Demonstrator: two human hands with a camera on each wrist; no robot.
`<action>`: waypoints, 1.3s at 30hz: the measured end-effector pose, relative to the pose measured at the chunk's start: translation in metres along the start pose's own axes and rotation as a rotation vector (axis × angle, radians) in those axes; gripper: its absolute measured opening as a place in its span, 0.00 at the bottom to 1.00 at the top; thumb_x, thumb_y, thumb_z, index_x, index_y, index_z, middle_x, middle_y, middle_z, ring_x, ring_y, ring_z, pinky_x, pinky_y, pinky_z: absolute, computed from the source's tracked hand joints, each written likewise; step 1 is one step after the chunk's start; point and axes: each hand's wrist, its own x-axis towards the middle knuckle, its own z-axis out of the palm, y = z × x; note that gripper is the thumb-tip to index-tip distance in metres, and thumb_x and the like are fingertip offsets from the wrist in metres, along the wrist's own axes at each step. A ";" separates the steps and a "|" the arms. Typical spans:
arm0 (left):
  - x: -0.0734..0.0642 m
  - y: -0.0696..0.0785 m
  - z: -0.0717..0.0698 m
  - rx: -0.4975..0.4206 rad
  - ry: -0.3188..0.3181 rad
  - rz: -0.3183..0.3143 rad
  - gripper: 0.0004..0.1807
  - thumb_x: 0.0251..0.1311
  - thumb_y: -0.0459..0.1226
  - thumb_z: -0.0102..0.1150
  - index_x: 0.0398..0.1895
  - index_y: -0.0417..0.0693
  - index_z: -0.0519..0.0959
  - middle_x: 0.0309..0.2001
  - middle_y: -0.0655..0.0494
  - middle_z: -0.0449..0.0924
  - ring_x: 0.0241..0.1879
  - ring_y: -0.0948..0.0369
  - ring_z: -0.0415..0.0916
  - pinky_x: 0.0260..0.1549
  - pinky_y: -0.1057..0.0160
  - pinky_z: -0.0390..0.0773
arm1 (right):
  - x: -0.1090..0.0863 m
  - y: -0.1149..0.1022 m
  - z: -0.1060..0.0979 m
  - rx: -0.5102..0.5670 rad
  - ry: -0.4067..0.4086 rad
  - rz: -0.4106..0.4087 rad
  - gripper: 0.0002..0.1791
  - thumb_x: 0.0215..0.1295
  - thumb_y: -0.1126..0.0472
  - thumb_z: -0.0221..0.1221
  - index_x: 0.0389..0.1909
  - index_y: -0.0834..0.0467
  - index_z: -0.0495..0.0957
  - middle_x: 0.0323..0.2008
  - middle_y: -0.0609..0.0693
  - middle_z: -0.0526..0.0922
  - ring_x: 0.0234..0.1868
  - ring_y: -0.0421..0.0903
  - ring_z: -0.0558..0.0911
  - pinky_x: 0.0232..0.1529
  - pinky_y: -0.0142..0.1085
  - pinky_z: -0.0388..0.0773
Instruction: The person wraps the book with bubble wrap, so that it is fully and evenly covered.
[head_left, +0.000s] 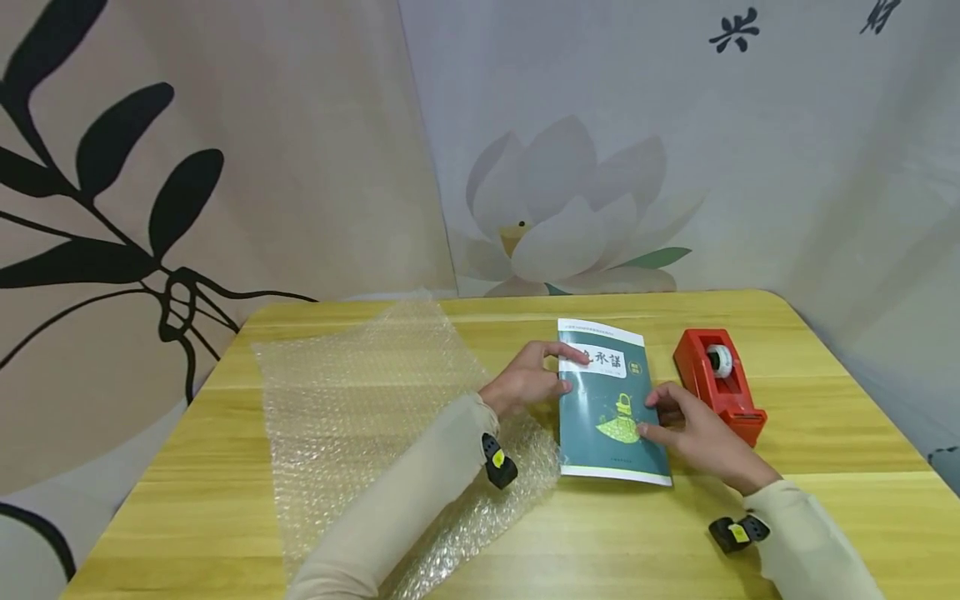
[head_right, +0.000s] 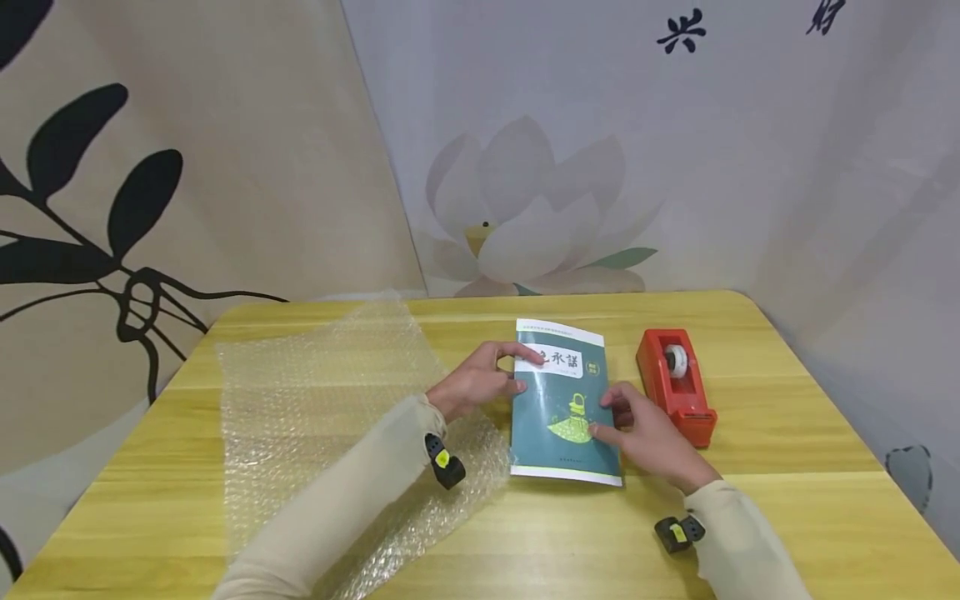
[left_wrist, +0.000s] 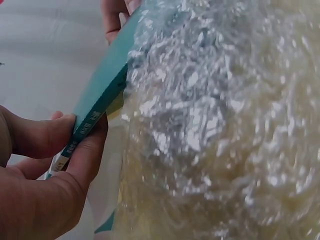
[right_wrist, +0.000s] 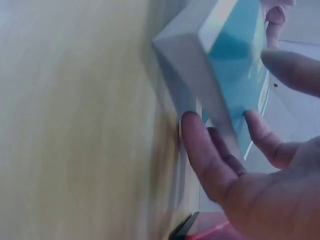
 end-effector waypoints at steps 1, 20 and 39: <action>-0.001 0.001 0.000 -0.007 -0.001 0.003 0.24 0.57 0.21 0.58 0.50 0.55 0.84 0.68 0.51 0.71 0.14 0.66 0.54 0.17 0.71 0.61 | -0.001 0.001 -0.001 0.019 0.000 0.008 0.24 0.66 0.55 0.65 0.55 0.61 0.67 0.52 0.58 0.75 0.51 0.51 0.78 0.50 0.37 0.80; -0.015 0.005 -0.012 -0.027 -0.052 0.029 0.18 0.65 0.25 0.58 0.54 0.51 0.82 0.69 0.56 0.72 0.42 0.61 0.71 0.41 0.61 0.71 | -0.009 -0.020 -0.014 0.013 0.133 0.005 0.29 0.64 0.52 0.67 0.63 0.56 0.70 0.62 0.62 0.71 0.38 0.48 0.72 0.37 0.30 0.71; -0.060 -0.008 -0.058 -0.027 -0.052 0.043 0.19 0.68 0.29 0.54 0.59 0.50 0.79 0.74 0.55 0.64 0.65 0.53 0.74 0.66 0.50 0.74 | -0.008 -0.056 0.009 0.262 -0.004 -0.048 0.30 0.65 0.58 0.67 0.66 0.57 0.69 0.57 0.61 0.69 0.33 0.43 0.82 0.36 0.28 0.82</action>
